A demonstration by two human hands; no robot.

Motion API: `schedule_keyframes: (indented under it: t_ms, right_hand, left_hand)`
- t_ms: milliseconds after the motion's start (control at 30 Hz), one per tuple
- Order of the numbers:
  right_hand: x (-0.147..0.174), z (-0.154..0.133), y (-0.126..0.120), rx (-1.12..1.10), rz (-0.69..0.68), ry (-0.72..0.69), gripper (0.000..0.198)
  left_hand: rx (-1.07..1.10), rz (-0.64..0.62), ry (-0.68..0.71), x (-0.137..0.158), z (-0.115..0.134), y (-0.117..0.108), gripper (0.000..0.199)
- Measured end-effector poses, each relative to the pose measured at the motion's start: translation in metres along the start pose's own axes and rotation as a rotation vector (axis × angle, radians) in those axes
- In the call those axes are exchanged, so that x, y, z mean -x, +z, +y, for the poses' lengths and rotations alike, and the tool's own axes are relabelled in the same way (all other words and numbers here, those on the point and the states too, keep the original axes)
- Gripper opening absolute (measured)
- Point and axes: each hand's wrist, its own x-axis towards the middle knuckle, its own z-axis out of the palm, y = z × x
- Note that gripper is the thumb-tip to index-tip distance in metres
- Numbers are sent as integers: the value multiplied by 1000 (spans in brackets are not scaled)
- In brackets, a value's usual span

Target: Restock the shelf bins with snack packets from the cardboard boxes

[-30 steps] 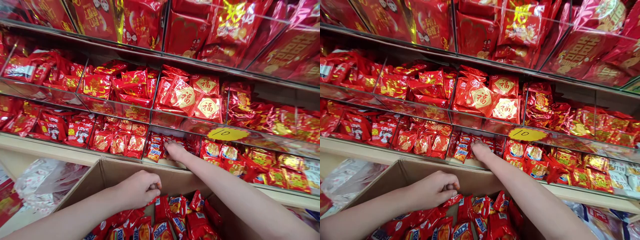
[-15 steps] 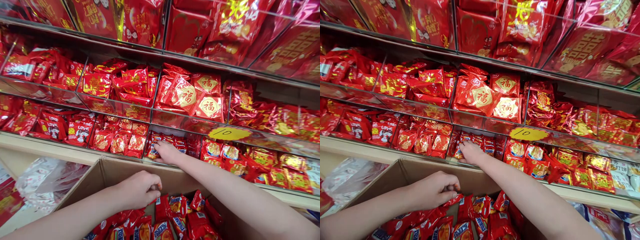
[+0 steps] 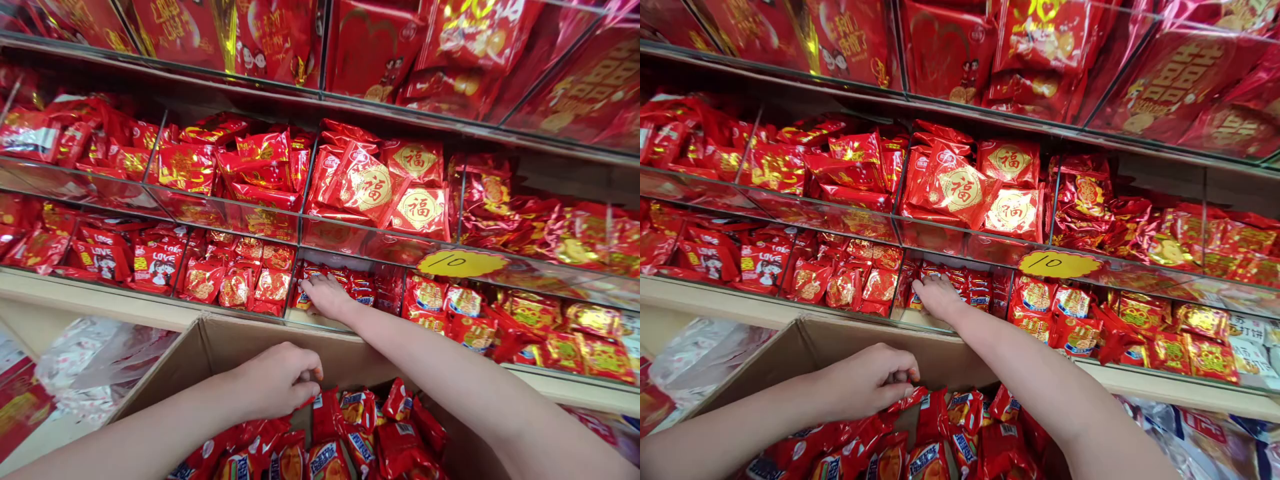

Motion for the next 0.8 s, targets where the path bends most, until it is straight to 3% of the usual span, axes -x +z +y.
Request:
schedule_keyframes:
  t_ms: [367,467,633,800]
  right_hand:
    - [8,7,-4,-38,21,-2,65]
    - [12,8,-11,-40,33,8,58]
    - [20,17,-23,-33,56,111,25]
    - [20,23,-18,-54,-27,118,35]
  left_hand:
    - [-32,-7,19,4,3,1,15]
    - [-42,-12,28,5,3,1,15]
    - [-47,-11,10,6,0,2,17]
    - [-50,-26,12,4,-2,2,19]
